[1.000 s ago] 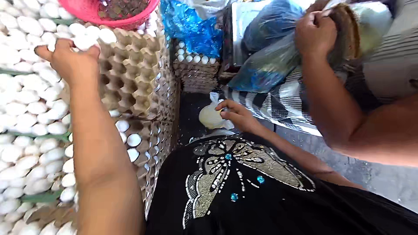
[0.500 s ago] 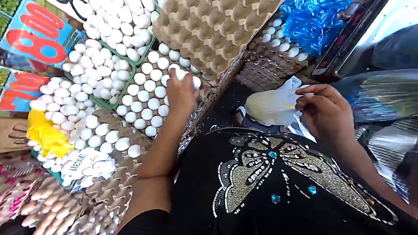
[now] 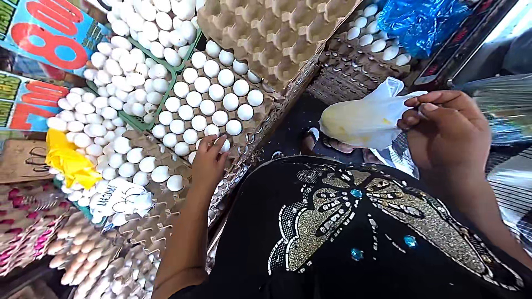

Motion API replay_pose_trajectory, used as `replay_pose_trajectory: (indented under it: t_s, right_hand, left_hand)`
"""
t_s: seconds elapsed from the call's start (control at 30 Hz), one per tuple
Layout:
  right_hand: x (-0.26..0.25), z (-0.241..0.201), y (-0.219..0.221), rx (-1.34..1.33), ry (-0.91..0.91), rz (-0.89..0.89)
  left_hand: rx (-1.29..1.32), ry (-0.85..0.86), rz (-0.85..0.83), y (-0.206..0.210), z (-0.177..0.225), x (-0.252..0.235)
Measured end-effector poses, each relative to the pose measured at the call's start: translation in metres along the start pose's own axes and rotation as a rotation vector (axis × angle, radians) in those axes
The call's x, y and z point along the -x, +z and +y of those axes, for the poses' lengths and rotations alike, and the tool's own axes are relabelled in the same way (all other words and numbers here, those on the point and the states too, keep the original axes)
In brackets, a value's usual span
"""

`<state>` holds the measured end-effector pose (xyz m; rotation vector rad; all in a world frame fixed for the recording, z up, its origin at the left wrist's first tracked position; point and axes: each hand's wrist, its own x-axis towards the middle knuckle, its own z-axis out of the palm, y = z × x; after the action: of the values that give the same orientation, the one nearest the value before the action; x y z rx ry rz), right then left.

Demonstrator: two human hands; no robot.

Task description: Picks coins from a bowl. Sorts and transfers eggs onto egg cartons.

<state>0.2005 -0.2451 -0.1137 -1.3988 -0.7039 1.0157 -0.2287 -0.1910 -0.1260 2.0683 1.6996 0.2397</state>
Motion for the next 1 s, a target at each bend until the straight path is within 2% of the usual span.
replay_pose_trajectory:
  t_s: [0.17,0.3,0.4,0.5,0.6,0.7,0.83,0.9,1.0]
  right_hand:
    - [0.008,0.003,-0.007,-0.012,0.009,0.026]
    - [0.014,0.008,-0.012,-0.001,0.020,0.047]
    - [0.017,0.011,-0.022,-0.055,0.026,0.097]
    - [0.023,0.014,-0.029,-0.075,0.035,0.120]
    - [0.028,0.021,-0.031,-0.082,0.021,0.121]
    - [0.030,0.029,-0.036,-0.110,0.019,0.151]
    - [0.027,0.036,-0.038,-0.108,0.021,0.117]
    - [0.022,0.035,-0.036,-0.108,0.015,0.096]
    - [0.012,0.031,-0.031,-0.069,0.054,0.095]
  left_hand:
    - [0.019,0.043,0.131,-0.030,0.036,-0.045]
    - [0.129,0.184,0.330,-0.055,0.091,-0.142]
    - [0.104,0.169,0.251,-0.062,0.134,-0.244]
    - [0.050,0.134,0.142,-0.046,0.158,-0.335]
    - [-0.091,0.077,0.060,-0.025,0.179,-0.381]
    - [-0.159,0.005,0.102,-0.007,0.192,-0.386]
    - [0.091,0.031,0.245,-0.023,0.180,-0.369]
    - [0.194,0.105,0.281,-0.043,0.172,-0.334]
    - [0.163,0.134,0.134,-0.065,0.149,-0.241]
